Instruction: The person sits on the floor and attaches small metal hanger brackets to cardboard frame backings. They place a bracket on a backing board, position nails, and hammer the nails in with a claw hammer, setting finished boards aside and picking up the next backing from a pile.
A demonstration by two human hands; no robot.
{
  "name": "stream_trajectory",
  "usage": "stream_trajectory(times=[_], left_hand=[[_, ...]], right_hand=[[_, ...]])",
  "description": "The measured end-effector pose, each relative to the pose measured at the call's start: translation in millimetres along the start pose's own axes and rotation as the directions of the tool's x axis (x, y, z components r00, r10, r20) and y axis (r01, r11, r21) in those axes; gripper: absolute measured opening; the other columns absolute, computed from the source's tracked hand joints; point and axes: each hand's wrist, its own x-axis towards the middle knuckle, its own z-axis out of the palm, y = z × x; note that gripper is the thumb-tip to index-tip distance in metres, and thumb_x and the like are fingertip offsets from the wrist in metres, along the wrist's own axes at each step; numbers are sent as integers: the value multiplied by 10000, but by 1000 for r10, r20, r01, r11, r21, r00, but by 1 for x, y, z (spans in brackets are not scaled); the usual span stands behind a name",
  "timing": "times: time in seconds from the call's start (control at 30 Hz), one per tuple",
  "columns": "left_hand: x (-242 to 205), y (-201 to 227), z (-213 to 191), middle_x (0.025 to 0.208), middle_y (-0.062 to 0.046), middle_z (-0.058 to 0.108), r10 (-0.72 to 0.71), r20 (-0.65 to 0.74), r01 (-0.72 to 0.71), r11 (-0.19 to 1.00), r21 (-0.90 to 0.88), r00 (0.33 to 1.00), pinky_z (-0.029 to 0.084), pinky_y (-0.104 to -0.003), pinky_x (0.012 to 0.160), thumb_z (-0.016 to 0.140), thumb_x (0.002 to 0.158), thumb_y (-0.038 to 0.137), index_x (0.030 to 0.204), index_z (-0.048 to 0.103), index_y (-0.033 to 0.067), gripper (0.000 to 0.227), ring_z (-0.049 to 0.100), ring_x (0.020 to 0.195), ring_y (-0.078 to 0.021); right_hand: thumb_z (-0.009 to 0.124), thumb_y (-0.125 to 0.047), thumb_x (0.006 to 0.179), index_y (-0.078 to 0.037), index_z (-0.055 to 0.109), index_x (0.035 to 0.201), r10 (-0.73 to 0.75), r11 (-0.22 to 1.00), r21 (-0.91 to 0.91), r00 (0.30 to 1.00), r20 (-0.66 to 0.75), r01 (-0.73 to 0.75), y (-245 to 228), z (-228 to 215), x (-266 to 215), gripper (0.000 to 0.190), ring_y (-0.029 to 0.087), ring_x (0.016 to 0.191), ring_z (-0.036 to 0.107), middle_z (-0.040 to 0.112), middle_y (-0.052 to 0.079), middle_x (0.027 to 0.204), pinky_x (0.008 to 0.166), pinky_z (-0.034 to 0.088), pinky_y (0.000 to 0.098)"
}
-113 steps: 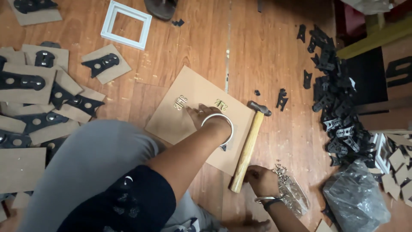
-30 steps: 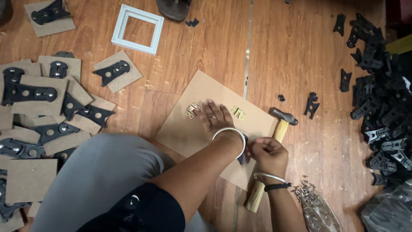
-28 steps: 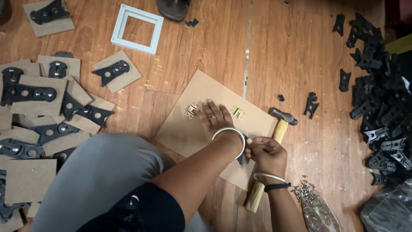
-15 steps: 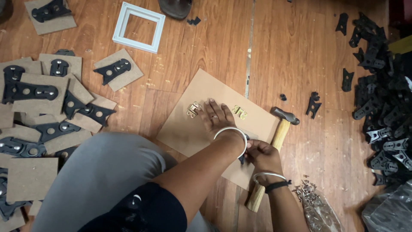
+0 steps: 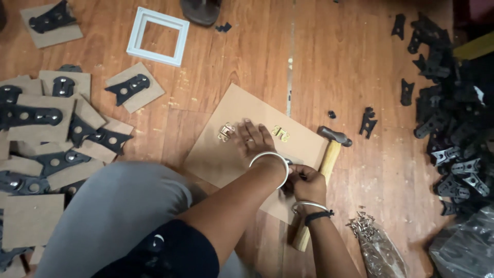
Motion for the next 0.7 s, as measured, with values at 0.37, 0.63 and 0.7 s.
stream_trajectory(times=[0.37, 0.63, 0.7], left_hand=[[0, -1, -1, 1690, -287, -161, -17, 19, 17, 1000, 9, 1000, -105, -661, 1154, 724, 723, 817, 1645, -39, 64, 1414, -126, 1547, -493], [4, -22, 22, 1679, -253, -179, 42, -104, -28, 991, 130, 994, -77, -759, 1129, 840, 691, 621, 1626, -52, 128, 1383, -113, 1525, -478], [-27, -32, 0, 1700, -236, -195, 85, 21, -87, 985, 147, 996, -54, -721, 1147, 894, 622, 679, 1654, -88, 117, 1531, -149, 1557, -456]], right_hand=[[727, -25, 889, 38, 762, 939, 11, 998, 62, 1000, 1, -12, 5, 1, 4, 87, 113, 553, 643, 727, 62, 706, 514, 530, 266], [682, -10, 848, -45, 755, 1021, 108, 963, 245, 994, 26, -111, 33, -39, 30, 191, 138, 654, 654, 735, 61, 868, 554, 536, 293], [622, 5, 813, -46, 772, 1042, 13, 997, 77, 997, -70, -8, 37, -58, 26, 278, 180, 665, 659, 761, 87, 902, 541, 519, 335]])
